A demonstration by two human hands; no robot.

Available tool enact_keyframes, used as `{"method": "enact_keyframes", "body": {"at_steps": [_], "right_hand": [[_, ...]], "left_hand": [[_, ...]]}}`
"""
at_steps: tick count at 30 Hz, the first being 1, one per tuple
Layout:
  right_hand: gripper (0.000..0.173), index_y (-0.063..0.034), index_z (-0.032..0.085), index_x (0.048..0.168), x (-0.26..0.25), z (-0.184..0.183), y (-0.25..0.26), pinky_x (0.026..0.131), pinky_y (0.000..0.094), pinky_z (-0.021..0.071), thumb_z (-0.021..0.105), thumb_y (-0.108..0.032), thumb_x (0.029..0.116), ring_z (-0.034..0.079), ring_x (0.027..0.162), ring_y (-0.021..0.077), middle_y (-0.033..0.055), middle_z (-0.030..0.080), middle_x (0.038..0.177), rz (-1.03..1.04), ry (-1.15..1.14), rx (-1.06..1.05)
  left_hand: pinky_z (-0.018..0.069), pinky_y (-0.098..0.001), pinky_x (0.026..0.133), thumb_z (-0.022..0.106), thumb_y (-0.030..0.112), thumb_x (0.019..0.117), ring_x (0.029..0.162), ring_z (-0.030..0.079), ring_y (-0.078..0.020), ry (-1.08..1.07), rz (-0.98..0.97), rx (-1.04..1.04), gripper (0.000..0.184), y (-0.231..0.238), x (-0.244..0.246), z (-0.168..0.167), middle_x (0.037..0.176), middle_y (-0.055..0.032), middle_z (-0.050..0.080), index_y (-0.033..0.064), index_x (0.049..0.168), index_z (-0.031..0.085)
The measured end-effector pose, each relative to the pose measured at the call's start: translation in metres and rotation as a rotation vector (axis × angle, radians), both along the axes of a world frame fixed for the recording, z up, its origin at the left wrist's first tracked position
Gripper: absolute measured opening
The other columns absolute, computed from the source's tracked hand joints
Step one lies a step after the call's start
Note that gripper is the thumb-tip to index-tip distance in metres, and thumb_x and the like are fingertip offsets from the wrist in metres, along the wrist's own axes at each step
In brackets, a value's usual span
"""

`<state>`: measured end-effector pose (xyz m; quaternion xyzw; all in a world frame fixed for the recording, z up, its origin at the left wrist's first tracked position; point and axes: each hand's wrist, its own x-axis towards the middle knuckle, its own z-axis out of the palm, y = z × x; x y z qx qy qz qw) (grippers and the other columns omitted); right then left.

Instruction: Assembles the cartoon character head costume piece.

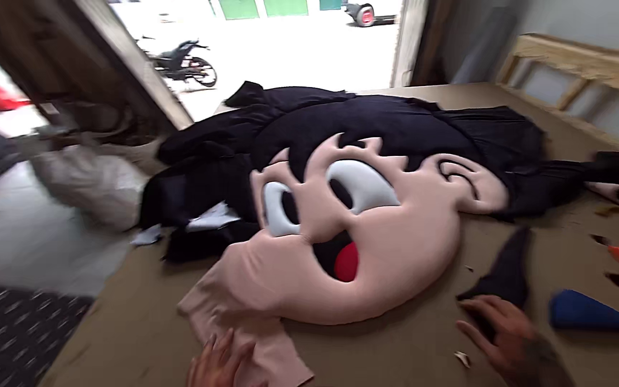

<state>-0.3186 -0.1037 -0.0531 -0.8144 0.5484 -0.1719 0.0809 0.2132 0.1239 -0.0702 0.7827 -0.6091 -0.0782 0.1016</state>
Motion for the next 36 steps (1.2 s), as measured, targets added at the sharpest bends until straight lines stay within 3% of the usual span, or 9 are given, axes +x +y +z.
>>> {"method": "enact_keyframes", "body": {"at_steps": [6,11,15,21,23,25,28,33,36], "right_hand": [[0.037,-0.023,0.074,0.119,0.078,-0.009,0.006,0.082,0.0425,0.0609,0.069,-0.051,0.0952,0.07,0.1,0.021,0.0069,0.072,0.115,0.289,-0.126,0.207],[0.03,-0.0236,0.073,0.117,0.198,-0.021,0.06,0.086,0.0402,0.0607,0.065,-0.046,0.099,0.071,0.098,0.0155,0.0,0.074,0.106,0.691,-0.203,0.353],[0.031,-0.0198,0.073,0.117,0.231,-0.026,0.08,0.084,0.0394,0.0603,0.063,-0.043,0.1001,0.071,0.095,0.0158,0.0012,0.074,0.103,0.86,-0.253,0.406],[0.025,-0.0239,0.075,0.11,0.271,-0.026,0.081,0.079,0.0363,0.0598,0.064,-0.043,0.0997,0.07,0.092,0.0129,-0.002,0.073,0.098,0.882,-0.313,0.353],[0.031,-0.0258,0.074,0.11,0.308,-0.02,0.089,0.077,0.0359,0.06,0.067,-0.052,0.0952,0.069,0.094,0.0126,-0.003,0.073,0.1,0.854,-0.339,0.312],[0.061,-0.0264,0.071,0.114,0.347,-0.016,0.101,0.073,0.0377,0.0597,0.068,-0.077,0.0796,0.068,0.097,0.0163,-0.0014,0.071,0.105,0.76,-0.24,0.247],[0.097,-0.022,0.069,0.118,0.388,-0.02,0.112,0.066,0.0433,0.0571,0.067,-0.094,0.0529,0.066,0.096,0.0258,0.0059,0.068,0.108,0.587,-0.013,0.133],[0.03,-0.0187,0.074,0.103,0.372,0.001,0.102,0.065,0.0488,0.061,0.08,-0.029,0.0753,0.073,0.083,0.0217,0.0014,0.075,0.091,0.463,-0.048,0.161],[0.023,-0.0203,0.076,0.106,0.337,0.023,0.068,0.071,0.0509,0.0623,0.076,-0.03,0.085,0.074,0.084,0.0181,-0.0007,0.077,0.094,0.263,-0.085,0.21]], "left_hand": [[0.0452,-0.0557,0.113,0.075,0.079,0.0687,0.137,0.054,-0.0308,0.174,0.589,-0.118,0.11,-0.04,0.071,0.004,0.15,-0.0114,0.055,0.0208,0.156,0.044],[0.0556,-0.0573,0.096,0.089,0.055,0.0706,0.107,0.069,-0.0291,0.366,0.778,-0.163,0.118,-0.083,0.09,0.005,0.125,-0.0108,0.069,0.0178,0.163,0.027],[0.0536,-0.0566,0.1,0.082,0.053,0.0779,0.108,0.071,-0.026,0.404,0.813,0.126,0.08,-0.083,0.115,0.007,0.112,-0.0062,0.076,0.0172,0.145,0.057],[0.055,-0.0471,0.095,0.063,0.057,0.0905,0.104,0.067,-0.0181,0.216,0.565,0.15,0.038,-0.077,0.122,0.013,0.106,0.001,0.071,0.0261,0.108,0.075],[0.0604,-0.043,0.078,0.065,0.049,0.0955,0.083,0.071,-0.0159,0.528,0.583,0.028,0.038,-0.082,0.121,0.028,0.092,-0.0004,0.073,0.0161,0.114,0.068],[0.0653,-0.0471,0.067,0.064,0.025,0.1022,0.076,0.076,-0.0295,1.116,0.596,-0.165,0.034,-0.091,0.11,0.046,0.092,-0.0174,0.075,0.0043,0.128,0.055],[0.0625,-0.0469,0.069,0.056,0.021,0.1059,0.077,0.073,-0.033,1.563,0.438,-0.182,0.038,-0.119,0.092,0.069,0.1,-0.0243,0.071,0.0116,0.142,0.051],[0.0614,-0.038,0.067,0.069,0.032,0.0989,0.069,0.07,-0.0179,1.086,-0.149,0.178,0.03,-0.195,0.105,0.101,0.088,-0.0087,0.073,0.0124,0.122,0.071],[0.0568,-0.0506,0.084,0.068,0.05,0.0958,0.086,0.069,-0.0174,0.709,-0.414,0.33,0.036,-0.241,0.121,0.119,0.094,-0.003,0.073,0.0215,0.116,0.076]]}}
